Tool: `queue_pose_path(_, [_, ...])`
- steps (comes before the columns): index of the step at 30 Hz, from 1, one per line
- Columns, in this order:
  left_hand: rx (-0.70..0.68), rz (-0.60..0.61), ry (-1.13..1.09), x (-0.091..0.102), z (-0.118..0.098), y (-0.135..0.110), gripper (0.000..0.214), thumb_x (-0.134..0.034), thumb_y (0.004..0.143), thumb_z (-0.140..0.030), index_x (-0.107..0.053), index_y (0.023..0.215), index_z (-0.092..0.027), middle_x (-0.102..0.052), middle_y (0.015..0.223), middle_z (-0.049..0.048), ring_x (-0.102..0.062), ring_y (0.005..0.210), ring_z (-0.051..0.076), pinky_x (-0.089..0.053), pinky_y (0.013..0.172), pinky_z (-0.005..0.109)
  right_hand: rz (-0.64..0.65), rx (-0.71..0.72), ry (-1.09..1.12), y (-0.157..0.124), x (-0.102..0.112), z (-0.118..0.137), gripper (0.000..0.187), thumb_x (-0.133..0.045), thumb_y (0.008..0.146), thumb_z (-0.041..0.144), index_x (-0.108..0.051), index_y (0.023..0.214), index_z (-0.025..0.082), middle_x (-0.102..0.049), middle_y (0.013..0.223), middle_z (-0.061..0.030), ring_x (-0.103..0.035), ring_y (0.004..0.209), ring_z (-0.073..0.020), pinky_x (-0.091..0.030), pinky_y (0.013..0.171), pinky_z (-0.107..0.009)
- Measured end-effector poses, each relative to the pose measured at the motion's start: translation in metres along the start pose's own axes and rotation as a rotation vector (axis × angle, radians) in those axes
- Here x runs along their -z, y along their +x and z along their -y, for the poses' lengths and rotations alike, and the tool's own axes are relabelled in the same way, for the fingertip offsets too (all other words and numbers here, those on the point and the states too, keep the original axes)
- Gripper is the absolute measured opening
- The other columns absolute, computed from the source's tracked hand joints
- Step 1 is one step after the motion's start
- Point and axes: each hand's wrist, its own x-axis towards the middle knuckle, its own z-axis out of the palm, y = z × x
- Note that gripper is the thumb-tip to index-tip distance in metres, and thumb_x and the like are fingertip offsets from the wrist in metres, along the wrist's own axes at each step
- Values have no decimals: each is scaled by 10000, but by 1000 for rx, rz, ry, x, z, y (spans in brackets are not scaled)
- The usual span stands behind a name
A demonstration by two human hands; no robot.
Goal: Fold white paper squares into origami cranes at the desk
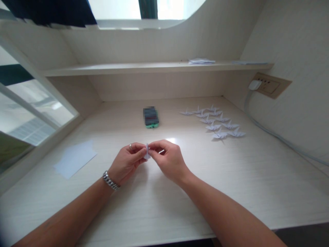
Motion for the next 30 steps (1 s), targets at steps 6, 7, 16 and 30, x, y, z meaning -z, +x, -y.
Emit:
queue_pose_path(6, [-5,-34,140,2,-1,1,247,-847,614,-311,-723,706,-119,-686,657,40,-590,602,116,-467,599,242,16,-60,66,2,2,-1,124,-720,740,212,-673,849,176,-698,825,-50,-653,753,-177,-533,678,-305])
queue_pose_path(7, [-8,-31,161,2,-1,1,248,-846,615,-316,-725,702,-118,-685,651,43,-586,600,118,-464,597,245,22,-71,71,2,2,-1,128,-728,730,214,-660,831,175,-691,813,-46,-650,748,-174,-529,674,-302])
queue_pose_path(16, [54,42,100,-1,-5,-2,277,-833,636,-341,-697,726,-118,-639,662,27,-548,613,106,-442,588,233,88,-124,146,6,5,-3,133,-710,713,184,-614,803,166,-648,761,-19,-610,693,-139,-486,615,-267])
queue_pose_path(30, [132,101,157,2,-6,-4,287,-813,652,-365,-684,721,-118,-607,658,20,-515,595,100,-388,552,225,257,66,-296,6,16,8,73,-589,774,136,-646,789,180,-683,771,-27,-638,709,-152,-522,652,-277])
